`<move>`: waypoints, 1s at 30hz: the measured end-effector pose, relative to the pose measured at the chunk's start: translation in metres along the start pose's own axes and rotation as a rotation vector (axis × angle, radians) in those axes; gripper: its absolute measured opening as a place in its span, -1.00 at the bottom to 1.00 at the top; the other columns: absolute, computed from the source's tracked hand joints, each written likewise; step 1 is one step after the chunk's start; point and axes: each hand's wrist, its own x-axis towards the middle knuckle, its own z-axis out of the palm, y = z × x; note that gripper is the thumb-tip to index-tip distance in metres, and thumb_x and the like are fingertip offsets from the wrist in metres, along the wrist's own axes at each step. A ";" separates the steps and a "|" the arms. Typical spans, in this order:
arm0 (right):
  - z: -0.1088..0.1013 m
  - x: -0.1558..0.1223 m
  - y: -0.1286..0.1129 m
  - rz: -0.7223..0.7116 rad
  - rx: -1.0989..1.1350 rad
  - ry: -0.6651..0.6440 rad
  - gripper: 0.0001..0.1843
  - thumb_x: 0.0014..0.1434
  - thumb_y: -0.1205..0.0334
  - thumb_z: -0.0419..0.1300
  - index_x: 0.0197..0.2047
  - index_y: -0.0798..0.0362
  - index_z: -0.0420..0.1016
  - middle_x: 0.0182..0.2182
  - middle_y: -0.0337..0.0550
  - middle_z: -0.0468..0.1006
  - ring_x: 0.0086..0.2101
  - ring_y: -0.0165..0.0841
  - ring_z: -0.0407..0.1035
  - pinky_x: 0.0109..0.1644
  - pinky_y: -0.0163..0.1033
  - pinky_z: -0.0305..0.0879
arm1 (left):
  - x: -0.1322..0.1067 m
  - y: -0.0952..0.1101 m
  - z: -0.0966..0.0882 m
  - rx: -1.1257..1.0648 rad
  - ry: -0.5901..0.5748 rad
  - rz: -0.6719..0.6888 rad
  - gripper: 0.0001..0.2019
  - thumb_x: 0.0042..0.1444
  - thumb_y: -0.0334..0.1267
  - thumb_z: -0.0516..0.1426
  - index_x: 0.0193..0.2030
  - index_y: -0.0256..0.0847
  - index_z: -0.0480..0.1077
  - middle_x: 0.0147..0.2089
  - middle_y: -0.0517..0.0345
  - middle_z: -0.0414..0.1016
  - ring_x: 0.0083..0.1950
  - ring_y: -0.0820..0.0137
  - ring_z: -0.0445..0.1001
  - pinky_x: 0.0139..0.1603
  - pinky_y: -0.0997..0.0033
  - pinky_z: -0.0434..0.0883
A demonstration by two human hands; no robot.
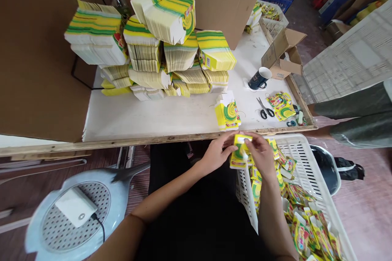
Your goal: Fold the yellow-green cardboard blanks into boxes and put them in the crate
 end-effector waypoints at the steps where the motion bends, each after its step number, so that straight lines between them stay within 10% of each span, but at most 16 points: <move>1: -0.011 -0.001 0.001 -0.019 -0.100 0.086 -0.64 0.25 -0.07 0.27 -0.01 -0.05 0.63 -0.25 -0.12 0.57 -0.36 -0.32 0.32 -0.23 -0.17 0.31 | 0.005 -0.003 0.000 0.117 0.001 0.062 -0.47 0.31 -0.08 0.17 0.37 -0.15 0.29 0.39 -0.19 0.39 0.37 0.07 0.42 0.41 -0.03 0.33; 6: -0.050 -0.004 0.010 -0.044 -0.403 0.236 -0.57 0.19 -0.18 0.29 -0.08 -0.03 0.69 -0.22 -0.04 0.57 -0.23 -0.21 0.34 -0.09 -0.07 0.28 | 0.033 -0.026 -0.010 0.612 0.051 0.210 -0.49 0.33 -0.18 0.13 0.38 -0.21 0.28 0.47 -0.23 0.26 0.57 0.03 0.09 0.56 -0.32 -0.17; 14: 0.003 -0.002 0.014 0.194 0.012 0.080 -0.57 0.17 -0.16 0.30 -0.13 0.03 0.66 -0.37 -0.12 0.62 -0.43 -0.33 0.36 -0.32 -0.21 0.31 | 0.035 -0.046 -0.017 0.638 0.076 0.268 -0.68 0.30 -0.31 0.14 0.17 -0.18 0.50 0.29 -0.16 0.51 0.44 0.09 0.35 0.50 -0.24 0.17; 23: 0.031 0.005 0.018 0.305 0.337 0.200 -0.46 0.02 -0.26 0.37 -0.17 0.04 0.56 -0.39 -0.13 0.65 -0.48 -0.37 0.42 -0.42 -0.26 0.33 | -0.005 -0.023 -0.006 0.380 -0.020 0.500 -0.72 0.34 -0.31 0.12 0.13 -0.14 0.55 0.21 -0.05 0.59 0.37 0.20 0.44 0.43 -0.03 0.39; 27: 0.036 -0.007 0.006 0.277 0.454 0.137 -0.50 0.00 -0.12 0.45 -0.11 0.00 0.51 -0.36 -0.12 0.68 -0.32 -0.26 0.55 -0.20 -0.16 0.48 | -0.011 -0.008 -0.004 -0.011 0.154 0.286 -0.49 0.30 -0.12 0.20 0.36 -0.15 0.36 0.45 -0.15 0.31 0.52 0.11 0.21 0.54 -0.05 0.16; 30: 0.044 -0.016 -0.004 0.278 0.537 0.009 -0.56 0.04 -0.07 0.44 -0.12 -0.05 0.46 -0.37 -0.17 0.68 -0.33 -0.26 0.57 -0.15 -0.11 0.50 | -0.003 -0.001 -0.013 -0.400 0.030 -0.001 -0.40 0.25 0.10 0.20 0.33 -0.17 0.40 0.39 -0.18 0.39 0.46 0.03 0.31 0.46 -0.04 0.28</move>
